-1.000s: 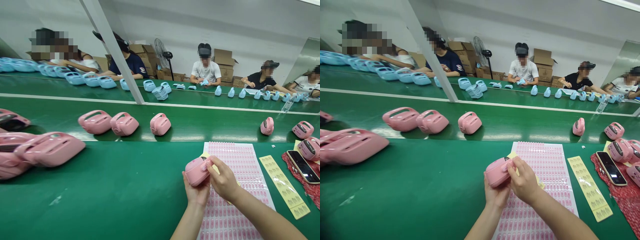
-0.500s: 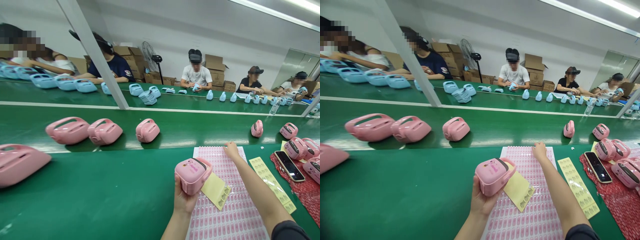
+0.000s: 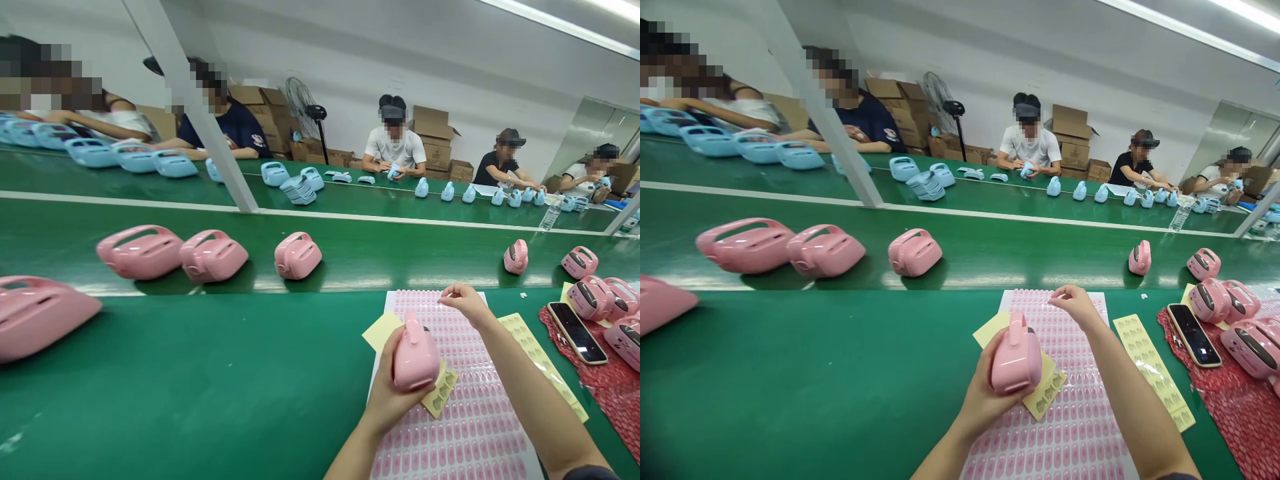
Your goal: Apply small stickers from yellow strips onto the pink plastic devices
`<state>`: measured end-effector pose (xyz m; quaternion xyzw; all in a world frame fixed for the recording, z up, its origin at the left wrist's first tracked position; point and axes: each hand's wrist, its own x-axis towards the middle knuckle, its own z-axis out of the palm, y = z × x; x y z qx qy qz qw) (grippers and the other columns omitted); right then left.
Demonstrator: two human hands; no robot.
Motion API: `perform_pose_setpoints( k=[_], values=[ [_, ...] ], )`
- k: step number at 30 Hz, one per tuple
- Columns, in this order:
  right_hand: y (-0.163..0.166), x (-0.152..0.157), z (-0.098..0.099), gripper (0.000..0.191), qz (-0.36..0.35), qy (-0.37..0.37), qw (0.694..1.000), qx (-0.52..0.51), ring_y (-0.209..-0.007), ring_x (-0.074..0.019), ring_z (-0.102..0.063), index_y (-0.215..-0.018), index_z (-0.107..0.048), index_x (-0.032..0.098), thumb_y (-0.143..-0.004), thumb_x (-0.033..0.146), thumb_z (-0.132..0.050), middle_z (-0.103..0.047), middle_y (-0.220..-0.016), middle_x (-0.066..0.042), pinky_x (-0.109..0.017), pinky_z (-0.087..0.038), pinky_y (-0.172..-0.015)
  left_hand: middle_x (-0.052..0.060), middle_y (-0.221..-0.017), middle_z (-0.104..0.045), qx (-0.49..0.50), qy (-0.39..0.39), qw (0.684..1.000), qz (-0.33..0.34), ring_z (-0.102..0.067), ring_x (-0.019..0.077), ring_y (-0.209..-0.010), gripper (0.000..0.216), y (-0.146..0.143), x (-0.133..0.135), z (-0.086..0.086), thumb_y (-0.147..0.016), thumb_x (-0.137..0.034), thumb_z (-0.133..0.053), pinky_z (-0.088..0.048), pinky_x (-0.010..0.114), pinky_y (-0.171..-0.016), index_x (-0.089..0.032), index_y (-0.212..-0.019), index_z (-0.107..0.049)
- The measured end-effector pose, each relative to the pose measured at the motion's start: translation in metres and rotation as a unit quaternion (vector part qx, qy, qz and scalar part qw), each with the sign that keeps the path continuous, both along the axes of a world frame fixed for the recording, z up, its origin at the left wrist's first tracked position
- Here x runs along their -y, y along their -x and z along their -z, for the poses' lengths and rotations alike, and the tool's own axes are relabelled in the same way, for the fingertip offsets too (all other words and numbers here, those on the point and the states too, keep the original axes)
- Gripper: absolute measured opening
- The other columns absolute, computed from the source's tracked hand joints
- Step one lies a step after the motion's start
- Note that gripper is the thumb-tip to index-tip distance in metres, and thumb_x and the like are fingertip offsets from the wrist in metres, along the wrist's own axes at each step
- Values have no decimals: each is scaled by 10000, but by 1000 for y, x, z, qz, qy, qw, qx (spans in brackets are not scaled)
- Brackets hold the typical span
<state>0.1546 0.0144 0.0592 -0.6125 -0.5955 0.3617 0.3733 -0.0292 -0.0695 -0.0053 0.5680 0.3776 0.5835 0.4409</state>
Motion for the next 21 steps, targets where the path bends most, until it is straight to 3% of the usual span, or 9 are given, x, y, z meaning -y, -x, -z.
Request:
perform_pose_setpoints(
  k=[2, 5, 10, 18, 21],
  values=[
    [6, 21, -19, 151, -119, 22, 990, -68, -661, -129, -532, -689, -599, 169, -620, 297, -639, -590, -698, 3, -247, -410, -623, 96, -1323, -393, -75, -76, 994, 37, -381, 327, -1206, 826, 0, 0, 5, -561, -304, -766, -346, 487, -964, -311, -1271, -346],
    [13, 45, -41, 88, -220, 43, 974, -40, -643, -113, -496, -629, -622, 171, -596, 238, -668, -575, -681, 10, -232, -382, -596, 112, -1352, -347, -127, -138, 979, 85, -339, 329, -1235, 864, -1, 0, 11, -591, -243, -747, -327, 516, -968, -330, -1308, -274],
    [18, 59, -52, 70, -210, 63, 973, 71, -676, -114, -469, -576, -637, 179, -572, 127, -682, -550, -654, 20, -220, -359, -601, 121, -1378, -312, -116, -136, 979, 96, -355, 356, -1219, 936, -3, 1, 16, -516, -181, -788, -337, 534, -952, -323, -1305, -305],
    [19, 61, -43, 60, -218, 59, 973, 54, -739, -140, -499, -607, -653, 177, -620, 119, -642, -571, -678, 1, -228, -382, -617, 100, -1335, -394, -66, -125, 985, 96, -330, 366, -1234, 866, -2, 0, 13, -477, -133, -798, -289, 551, -971, -342, -1234, -434],
    [19, 63, -41, 39, -211, 52, 974, 72, -746, -143, -493, -614, -659, 177, -617, 139, -651, -557, -716, -8, -237, -392, -637, 103, -1341, -381, -80, -146, 981, 98, -335, 362, -1231, 866, -2, 0, 13, -504, -130, -788, -295, 537, -970, -348, -1253, -410]
  ],
)
